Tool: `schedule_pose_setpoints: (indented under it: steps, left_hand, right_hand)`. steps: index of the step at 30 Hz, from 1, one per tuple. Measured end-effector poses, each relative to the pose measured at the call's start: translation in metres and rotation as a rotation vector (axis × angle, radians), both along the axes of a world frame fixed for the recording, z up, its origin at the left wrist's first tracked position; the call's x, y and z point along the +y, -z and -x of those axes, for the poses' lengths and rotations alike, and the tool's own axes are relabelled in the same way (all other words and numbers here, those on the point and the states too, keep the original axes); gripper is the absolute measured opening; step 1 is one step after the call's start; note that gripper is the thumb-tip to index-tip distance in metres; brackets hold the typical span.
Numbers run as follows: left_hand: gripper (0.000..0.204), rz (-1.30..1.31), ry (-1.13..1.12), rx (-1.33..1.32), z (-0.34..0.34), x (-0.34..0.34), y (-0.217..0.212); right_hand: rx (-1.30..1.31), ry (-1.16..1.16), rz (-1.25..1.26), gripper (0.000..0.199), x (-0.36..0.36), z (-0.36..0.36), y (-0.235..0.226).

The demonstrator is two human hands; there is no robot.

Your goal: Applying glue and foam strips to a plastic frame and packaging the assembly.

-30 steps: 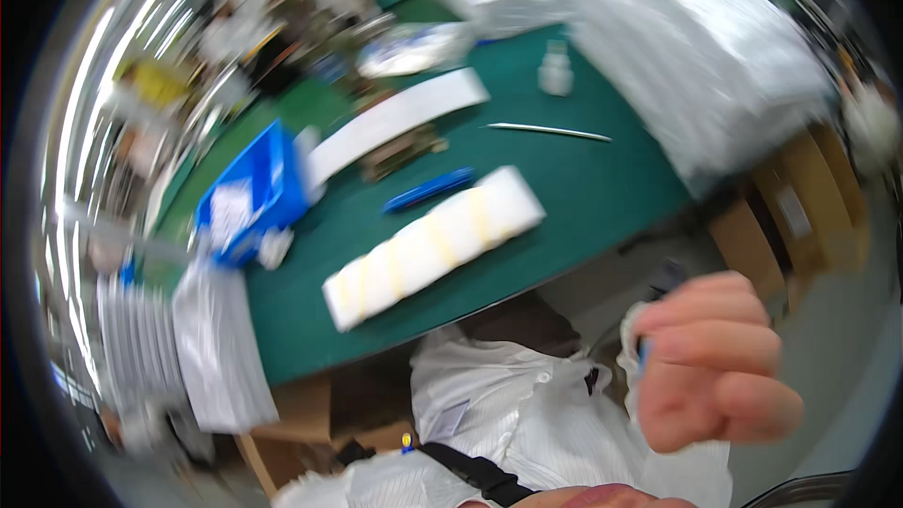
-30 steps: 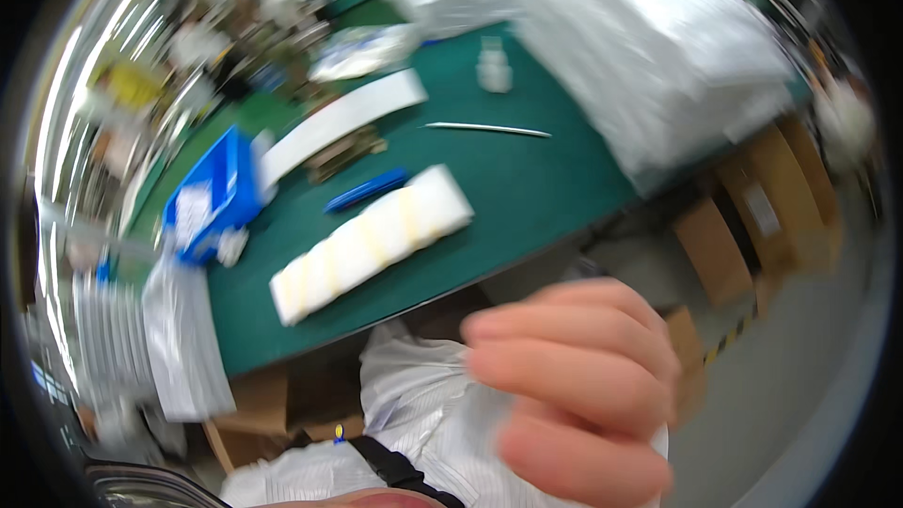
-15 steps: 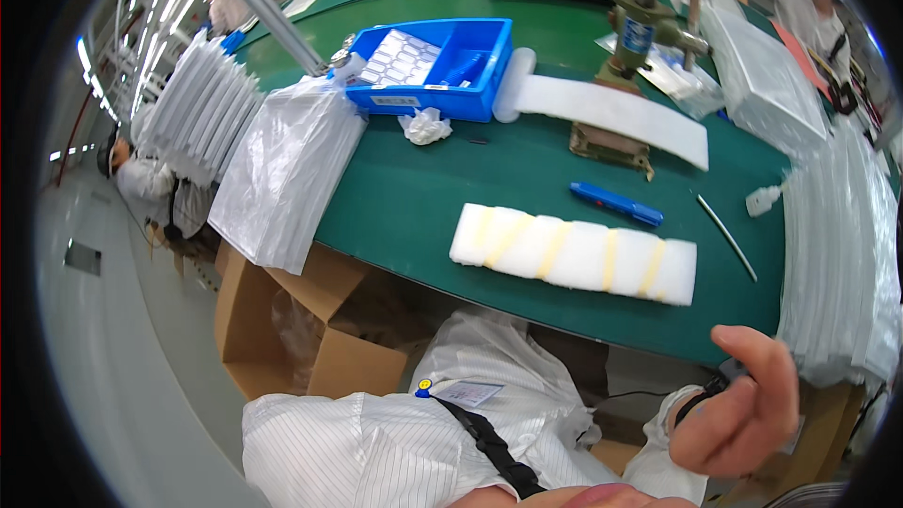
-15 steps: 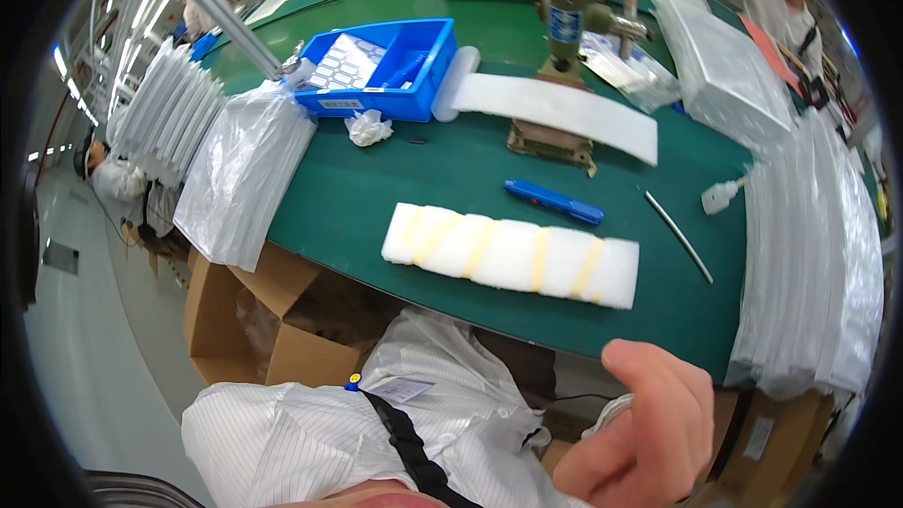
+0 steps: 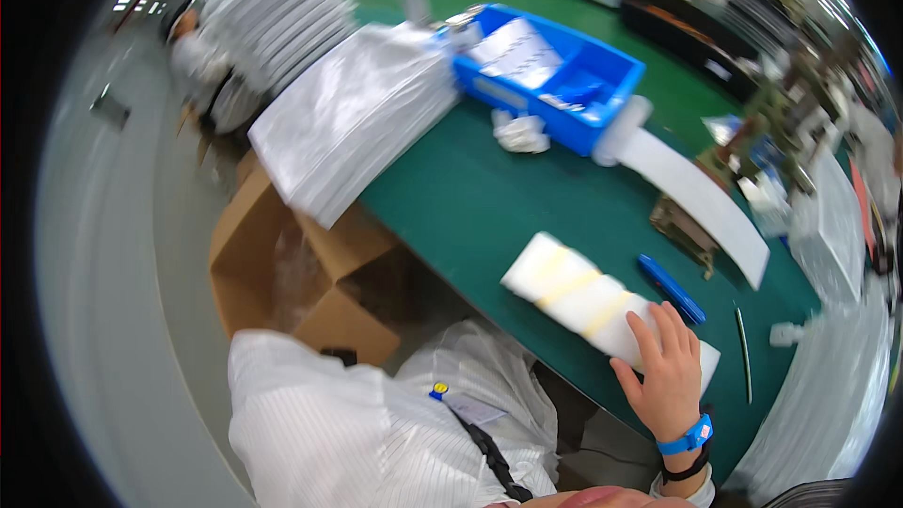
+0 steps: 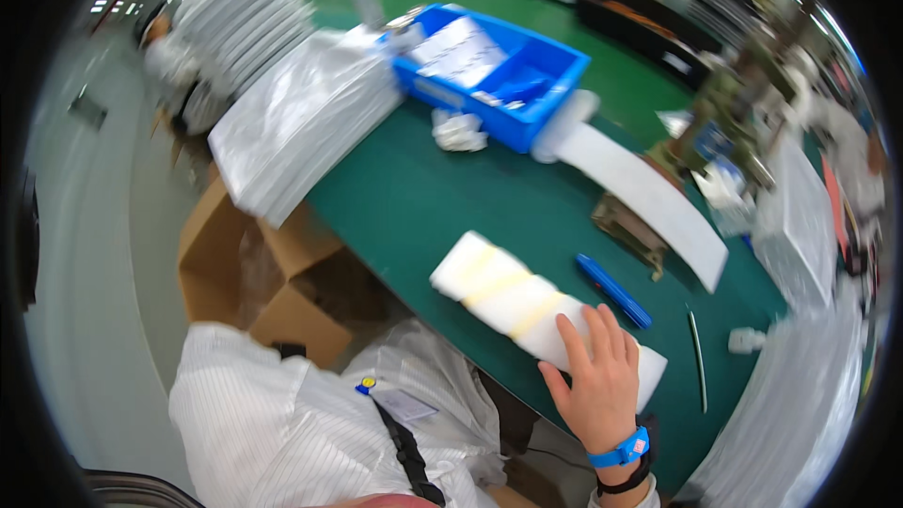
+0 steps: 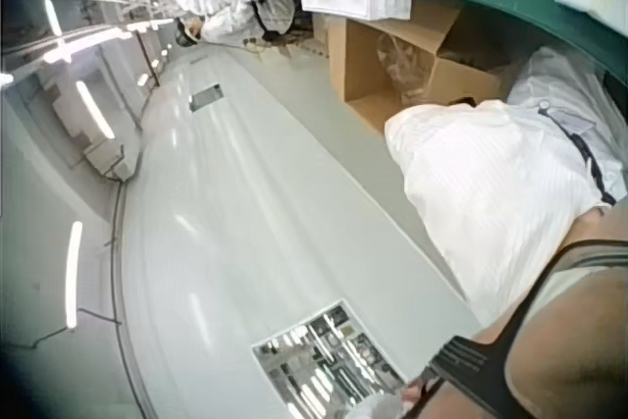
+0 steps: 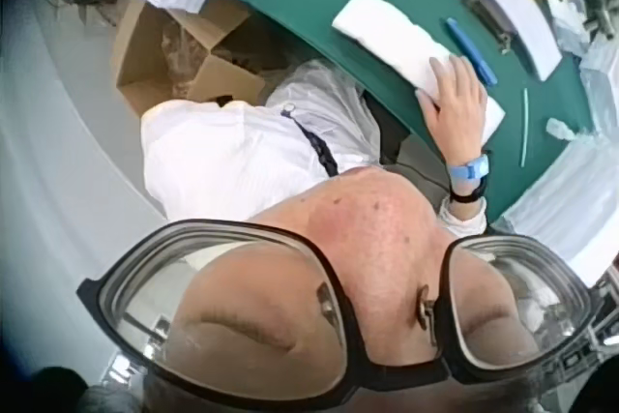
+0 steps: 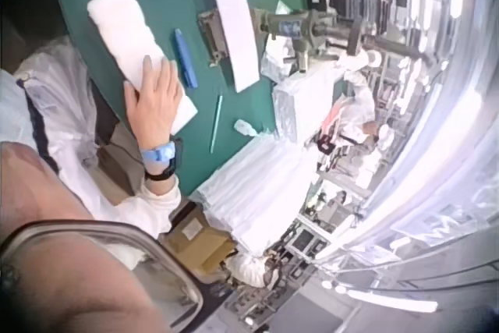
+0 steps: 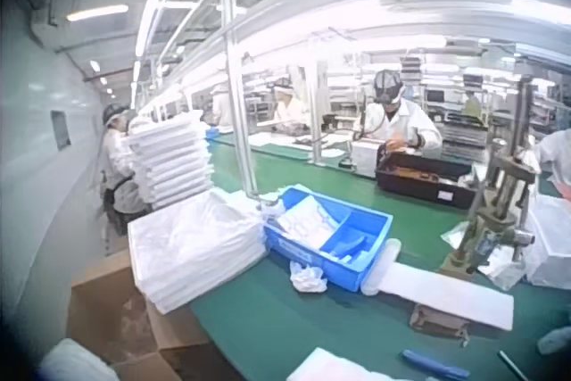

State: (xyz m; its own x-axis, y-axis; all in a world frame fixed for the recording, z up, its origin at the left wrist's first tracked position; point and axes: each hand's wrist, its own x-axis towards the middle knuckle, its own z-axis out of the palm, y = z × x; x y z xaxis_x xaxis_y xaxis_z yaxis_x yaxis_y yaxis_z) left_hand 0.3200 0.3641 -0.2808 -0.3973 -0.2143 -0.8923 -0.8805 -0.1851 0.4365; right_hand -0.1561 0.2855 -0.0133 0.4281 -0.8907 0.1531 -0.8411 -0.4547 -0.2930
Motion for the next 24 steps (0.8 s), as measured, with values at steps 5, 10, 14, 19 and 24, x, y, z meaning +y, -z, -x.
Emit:
schedule_pose_setpoints:
  steps: [5, 10, 14, 19, 24]
  left_hand:
    - [0.037, 0.017, 0.126, 0.071, 0.000, 0.001, 0.002]
    - [0.037, 0.164, -0.109, -0.196, 0.023, 0.008, -0.007]
    - [0.034, 0.346, -0.565, -0.131, 0.033, 0.028, 0.022]
    - [0.029, 0.511, -0.833, -0.065, 0.043, 0.014, 0.007]
    - [0.025, 0.756, -1.132, 0.261, 0.050, -0.024, -0.022]
  right_hand:
    - [0.136, -0.031, 0.007, 0.083, -0.012, 0.006, 0.011]
    - [0.246, -0.025, 0.060, 0.074, -0.015, 0.001, 0.029]
    - [0.247, -0.042, 0.137, 0.066, -0.017, 0.002, 0.036]
    - [0.272, -0.038, 0.197, 0.066, -0.016, 0.006, 0.042]
    - [0.278, -0.037, 0.205, 0.065, -0.016, 0.004, 0.042]
